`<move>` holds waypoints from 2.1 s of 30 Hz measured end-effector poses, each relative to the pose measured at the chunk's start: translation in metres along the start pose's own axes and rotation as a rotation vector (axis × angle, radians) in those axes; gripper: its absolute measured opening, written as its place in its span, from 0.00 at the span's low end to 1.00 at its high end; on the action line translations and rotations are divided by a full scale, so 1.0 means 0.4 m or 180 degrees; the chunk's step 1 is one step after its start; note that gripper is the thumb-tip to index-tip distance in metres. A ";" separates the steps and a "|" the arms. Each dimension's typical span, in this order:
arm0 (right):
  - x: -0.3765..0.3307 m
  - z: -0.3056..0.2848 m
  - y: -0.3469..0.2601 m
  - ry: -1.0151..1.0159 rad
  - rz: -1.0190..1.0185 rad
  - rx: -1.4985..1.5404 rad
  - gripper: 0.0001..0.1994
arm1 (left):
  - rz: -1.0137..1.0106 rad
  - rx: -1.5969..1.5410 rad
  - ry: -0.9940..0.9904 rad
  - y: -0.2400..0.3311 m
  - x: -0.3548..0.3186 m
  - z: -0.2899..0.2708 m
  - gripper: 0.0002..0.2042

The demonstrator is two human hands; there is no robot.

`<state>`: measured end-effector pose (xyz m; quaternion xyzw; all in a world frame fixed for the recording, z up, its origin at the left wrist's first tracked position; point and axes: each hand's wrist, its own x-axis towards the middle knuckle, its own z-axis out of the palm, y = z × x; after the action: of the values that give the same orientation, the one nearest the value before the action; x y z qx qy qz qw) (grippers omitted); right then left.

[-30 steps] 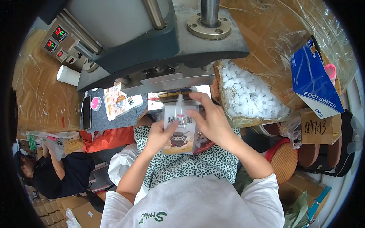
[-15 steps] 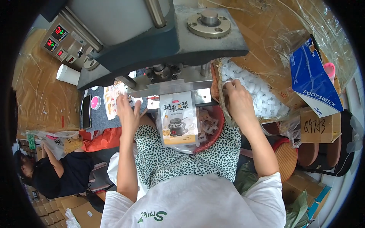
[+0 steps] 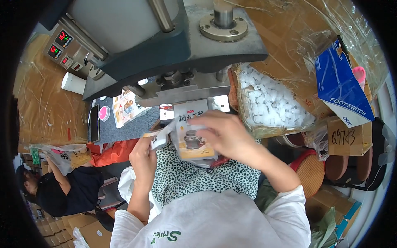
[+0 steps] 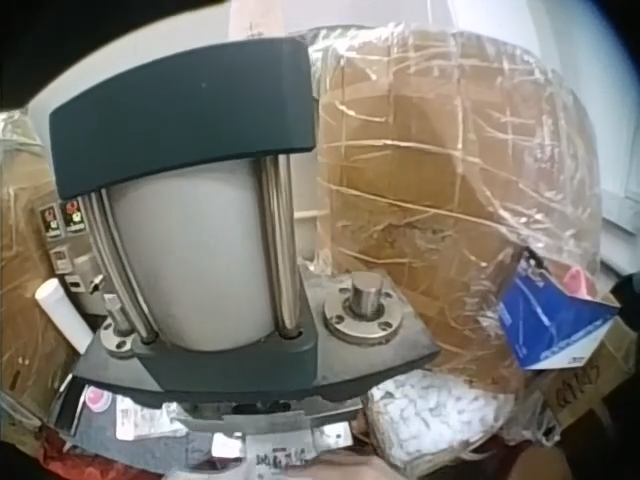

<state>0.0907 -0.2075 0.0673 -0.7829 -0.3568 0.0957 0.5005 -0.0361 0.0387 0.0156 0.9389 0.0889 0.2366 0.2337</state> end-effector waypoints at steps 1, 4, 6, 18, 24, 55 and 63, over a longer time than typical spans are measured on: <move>0.012 0.028 0.007 0.0205 -0.0279 -0.0277 0.13 | 0.0017 0.0077 -0.0037 0.011 0.002 -0.005 0.16; 0.037 0.060 -0.003 0.0390 -0.0756 -0.0758 0.12 | 0.0142 0.0140 -0.0072 0.032 0.009 -0.013 0.17; 0.042 0.061 -0.025 0.0171 -0.1172 -0.1084 0.12 | 0.0242 0.0133 -0.0083 0.034 0.003 -0.016 0.17; -0.016 -0.001 0.044 0.0540 0.0224 -0.0712 0.19 | -0.2185 -0.3520 -0.1945 0.019 0.077 0.190 0.16; -0.065 -0.105 0.100 0.1258 0.0692 -0.2233 0.14 | -0.2450 -0.3961 -0.1868 0.023 0.116 0.204 0.15; 0.013 0.091 0.055 -0.0167 0.0302 0.0631 0.18 | 0.0109 -0.1277 -0.0887 0.056 0.010 0.061 0.06; -0.030 -0.008 0.046 0.0712 0.0699 0.0681 0.15 | -0.2042 -0.3482 -0.1611 0.036 0.110 0.200 0.16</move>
<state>0.0922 -0.2220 0.0509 -0.7653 -0.1991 0.0995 0.6040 0.0422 0.0066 -0.0221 0.6394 0.1730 -0.0603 0.7468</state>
